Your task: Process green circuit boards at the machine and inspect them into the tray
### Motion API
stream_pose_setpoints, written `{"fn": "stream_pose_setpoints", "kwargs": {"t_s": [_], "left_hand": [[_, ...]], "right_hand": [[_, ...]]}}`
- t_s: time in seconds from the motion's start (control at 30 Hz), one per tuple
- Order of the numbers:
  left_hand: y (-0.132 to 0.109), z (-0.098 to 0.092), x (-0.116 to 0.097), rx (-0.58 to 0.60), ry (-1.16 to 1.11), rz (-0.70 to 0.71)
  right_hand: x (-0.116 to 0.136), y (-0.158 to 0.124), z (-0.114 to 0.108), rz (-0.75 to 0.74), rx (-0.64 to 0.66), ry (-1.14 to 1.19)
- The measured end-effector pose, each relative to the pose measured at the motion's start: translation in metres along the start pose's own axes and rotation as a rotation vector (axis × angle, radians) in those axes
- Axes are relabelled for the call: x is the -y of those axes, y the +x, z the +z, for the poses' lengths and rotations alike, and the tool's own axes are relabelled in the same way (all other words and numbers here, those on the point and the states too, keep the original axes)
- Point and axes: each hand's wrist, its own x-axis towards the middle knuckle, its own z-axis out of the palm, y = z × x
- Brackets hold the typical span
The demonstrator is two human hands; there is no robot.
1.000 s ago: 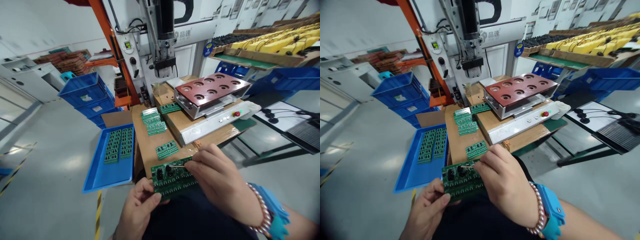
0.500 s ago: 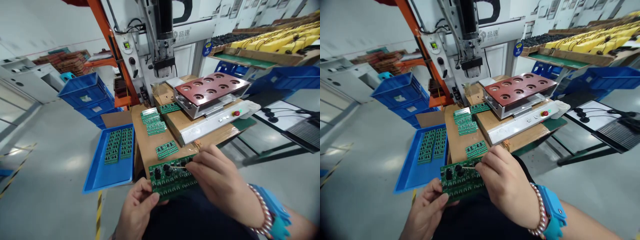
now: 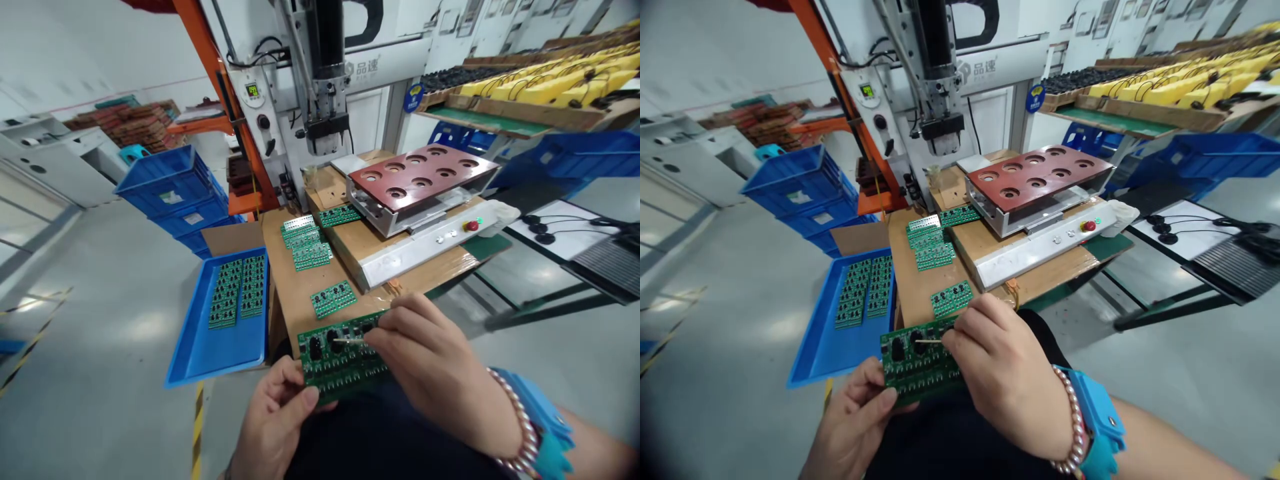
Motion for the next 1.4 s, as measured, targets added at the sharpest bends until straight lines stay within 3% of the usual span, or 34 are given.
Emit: {"fn": "stream_pose_setpoints", "kwargs": {"t_s": [0.17, 1.4], "left_hand": [[-0.0034, 0.0035, -0.0006, -0.071, -0.003, 0.022], [-0.0019, 0.0043, -0.0029, -0.079, -0.021, 0.007]], "right_hand": [[-0.0017, -0.0021, 0.0024, 0.003, 0.029, -0.003], [-0.0048, -0.0062, -0.0013, 0.021, 0.032, -0.002]]}}
